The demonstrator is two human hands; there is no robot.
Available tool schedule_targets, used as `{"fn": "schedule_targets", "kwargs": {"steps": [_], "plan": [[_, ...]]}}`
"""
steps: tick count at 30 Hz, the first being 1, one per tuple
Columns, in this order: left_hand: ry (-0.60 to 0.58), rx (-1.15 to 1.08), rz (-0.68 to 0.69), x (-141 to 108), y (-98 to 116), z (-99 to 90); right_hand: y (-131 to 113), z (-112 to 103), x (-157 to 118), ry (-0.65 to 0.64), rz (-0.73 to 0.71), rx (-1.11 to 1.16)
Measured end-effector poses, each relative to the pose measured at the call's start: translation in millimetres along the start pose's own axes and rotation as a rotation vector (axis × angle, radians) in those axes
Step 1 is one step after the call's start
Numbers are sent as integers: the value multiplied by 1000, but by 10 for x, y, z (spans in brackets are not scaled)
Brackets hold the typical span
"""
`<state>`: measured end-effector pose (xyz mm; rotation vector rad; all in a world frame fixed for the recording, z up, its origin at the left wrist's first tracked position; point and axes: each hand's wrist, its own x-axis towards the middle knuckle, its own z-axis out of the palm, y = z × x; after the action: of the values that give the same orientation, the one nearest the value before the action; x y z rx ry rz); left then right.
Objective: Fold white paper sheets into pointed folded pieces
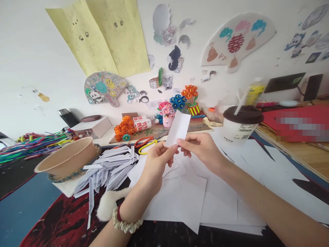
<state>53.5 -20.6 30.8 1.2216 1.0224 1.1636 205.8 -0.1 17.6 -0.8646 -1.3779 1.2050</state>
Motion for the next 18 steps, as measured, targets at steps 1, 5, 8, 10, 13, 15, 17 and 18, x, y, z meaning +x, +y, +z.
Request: {"fn": "schedule_targets", "kwargs": {"steps": [1, 5, 8, 10, 13, 15, 17, 18], "plan": [[-4, 3, 10, 1, 0, -2, 2, 3, -3, -12, -7, 16], [-59, 13, 37, 5, 18, -11, 1, -8, 1, -83, -45, 64], [-59, 110, 82, 6, 55, -24, -8, -56, 18, -92, -30, 16], [-19, 196, 131, 3, 73, -31, -14, -80, 27, -84, -20, -22], [33, 239, 153, -1, 64, -25, -12, -70, 28, -86, -23, -3], [38, 223, 135, 0, 43, -16, -3, -45, 23, -93, -14, 37], [7, 221, 137, 7, 29, -21, 8, -34, 24, -66, 5, 60], [-13, 235, 162, 12, 28, -33, 13, -41, 28, -36, 16, 66]]}}
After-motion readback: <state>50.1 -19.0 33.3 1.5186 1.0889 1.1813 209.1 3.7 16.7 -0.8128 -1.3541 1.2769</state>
